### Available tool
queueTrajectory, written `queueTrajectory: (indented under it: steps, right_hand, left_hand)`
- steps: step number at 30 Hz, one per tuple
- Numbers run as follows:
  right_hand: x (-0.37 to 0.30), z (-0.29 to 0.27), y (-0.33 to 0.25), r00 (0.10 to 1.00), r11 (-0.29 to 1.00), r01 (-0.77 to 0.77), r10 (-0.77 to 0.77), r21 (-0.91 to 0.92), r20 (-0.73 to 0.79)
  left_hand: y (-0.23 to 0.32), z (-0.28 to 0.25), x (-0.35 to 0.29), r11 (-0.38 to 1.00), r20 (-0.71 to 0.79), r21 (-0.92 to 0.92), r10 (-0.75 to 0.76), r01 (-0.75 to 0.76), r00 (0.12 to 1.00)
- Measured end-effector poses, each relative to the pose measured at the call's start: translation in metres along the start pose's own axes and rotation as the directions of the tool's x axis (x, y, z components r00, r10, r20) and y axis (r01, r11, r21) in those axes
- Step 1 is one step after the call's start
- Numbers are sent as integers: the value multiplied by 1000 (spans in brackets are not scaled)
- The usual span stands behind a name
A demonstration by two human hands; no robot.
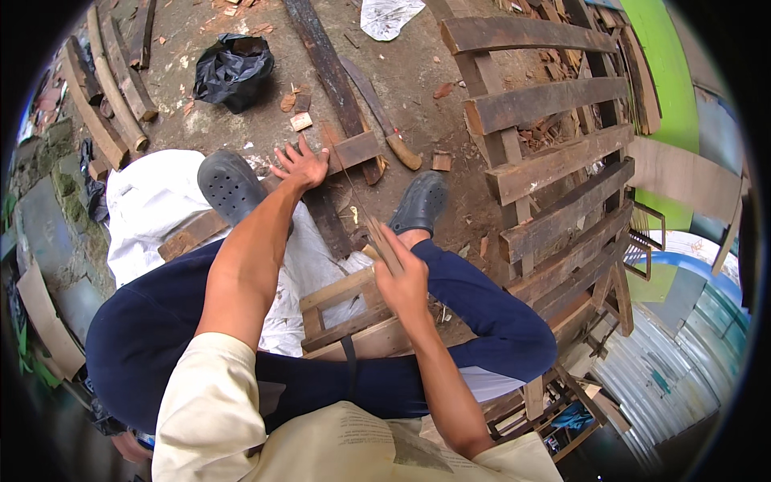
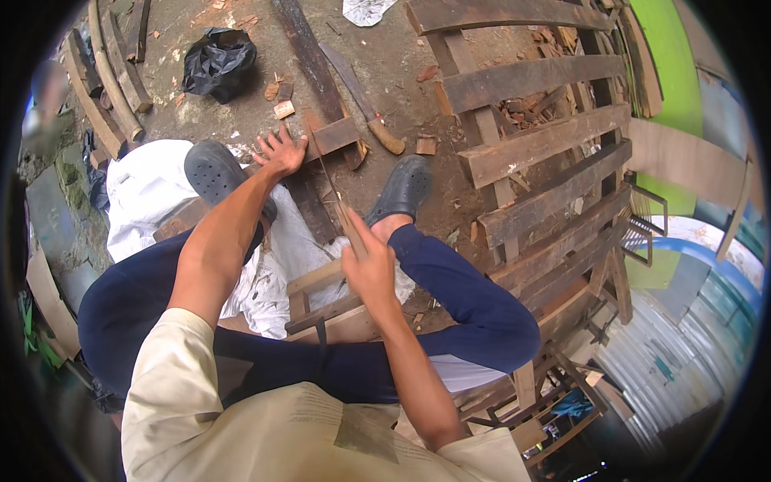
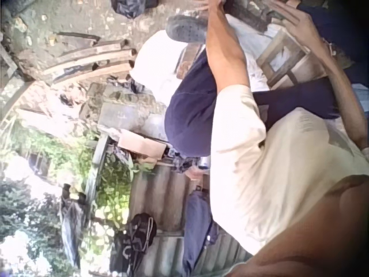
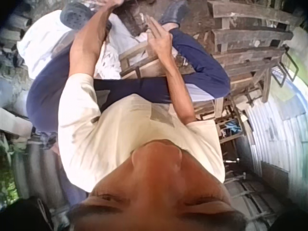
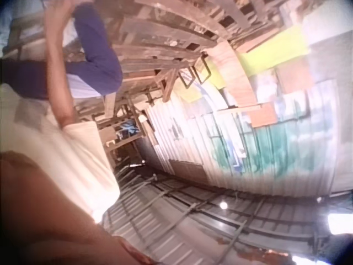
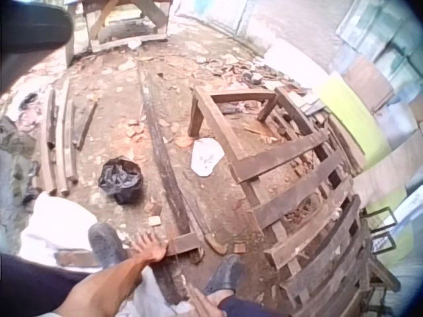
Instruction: The person sits on the ground and uses a hand saw to cut a wooden plank from a pallet. They position the plank, saw through it, and then place the cut piece aside.
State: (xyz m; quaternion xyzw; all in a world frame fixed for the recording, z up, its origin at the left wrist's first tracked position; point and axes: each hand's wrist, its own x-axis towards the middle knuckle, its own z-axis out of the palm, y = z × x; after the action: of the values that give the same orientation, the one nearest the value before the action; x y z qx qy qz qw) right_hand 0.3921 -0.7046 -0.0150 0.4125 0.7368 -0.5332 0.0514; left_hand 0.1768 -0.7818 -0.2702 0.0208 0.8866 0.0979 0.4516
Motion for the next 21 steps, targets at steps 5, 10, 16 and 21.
queueTrajectory:
  steps: [5, 10, 16, 21]
  right_hand:
    - [-35, -2, 25, 992, 990, 125, -126, -69, -21]
    - [-10, 0, 15, 988, 989, 148, -149, -25, -45]
    - [-33, -2, 25, 998, 998, 58, -58, 16, 6]
    - [3, 11, 35, 997, 997, 50, -47, 54, -53]
  left_hand:
    - [-8, 1, 3, 1000, 6, -1, -7, 7, 1000]
    - [-9, 2, -3, 1000, -8, 14, 13, -13, 1000]
    - [-12, 0, 5, 1000, -40, 19, 12, -11, 999]
    - [-5, -1, 10, 999, -45, 12, 36, -35, 998]
